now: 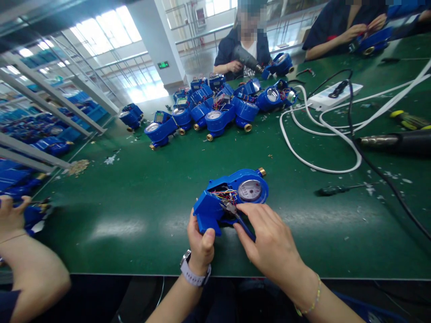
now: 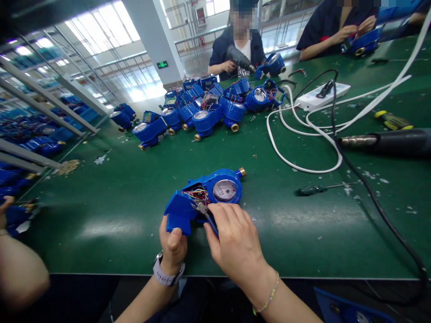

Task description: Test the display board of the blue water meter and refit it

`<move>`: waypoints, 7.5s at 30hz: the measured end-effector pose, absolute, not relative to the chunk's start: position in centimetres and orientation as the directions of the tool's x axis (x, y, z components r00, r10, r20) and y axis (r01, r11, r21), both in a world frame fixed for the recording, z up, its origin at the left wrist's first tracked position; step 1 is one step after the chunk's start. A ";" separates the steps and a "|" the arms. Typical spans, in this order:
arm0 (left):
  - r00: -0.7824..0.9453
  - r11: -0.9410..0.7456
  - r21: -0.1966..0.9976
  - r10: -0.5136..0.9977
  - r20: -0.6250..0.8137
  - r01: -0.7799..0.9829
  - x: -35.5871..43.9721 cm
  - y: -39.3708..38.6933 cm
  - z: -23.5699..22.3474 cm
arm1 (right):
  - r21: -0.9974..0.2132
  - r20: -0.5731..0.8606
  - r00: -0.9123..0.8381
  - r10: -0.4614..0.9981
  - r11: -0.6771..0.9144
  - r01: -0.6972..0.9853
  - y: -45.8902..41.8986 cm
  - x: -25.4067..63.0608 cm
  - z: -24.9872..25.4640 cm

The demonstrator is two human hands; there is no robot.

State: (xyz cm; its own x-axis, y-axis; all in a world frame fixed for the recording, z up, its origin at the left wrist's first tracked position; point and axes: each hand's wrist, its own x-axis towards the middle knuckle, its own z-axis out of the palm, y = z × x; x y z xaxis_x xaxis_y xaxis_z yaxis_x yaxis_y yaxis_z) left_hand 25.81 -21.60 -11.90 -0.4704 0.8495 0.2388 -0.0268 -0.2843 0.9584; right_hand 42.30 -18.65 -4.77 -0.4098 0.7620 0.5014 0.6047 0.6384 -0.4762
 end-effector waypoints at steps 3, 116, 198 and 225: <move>-0.480 -0.278 0.961 0.845 0.238 -0.013 25.9 -21.4 -11.5 | -0.451 0.516 -0.425 0.744 0.657 0.604 -18.6 42.7 -4.7; 0.341 -0.518 -0.022 0.529 0.777 0.855 24.5 -22.5 -9.2 | -0.669 0.523 -0.112 0.845 0.488 0.560 -17.5 57.0 -10.8; -0.192 -0.186 0.933 0.948 0.252 0.308 27.3 -22.0 -9.7 | -0.949 -0.084 -0.426 0.901 -0.203 -0.241 -20.5 45.0 -12.4; -0.208 -0.202 0.924 0.938 0.278 0.326 27.4 -22.1 -9.2 | -0.930 -0.101 -0.407 0.908 -0.232 -0.286 -20.7 44.7 -12.1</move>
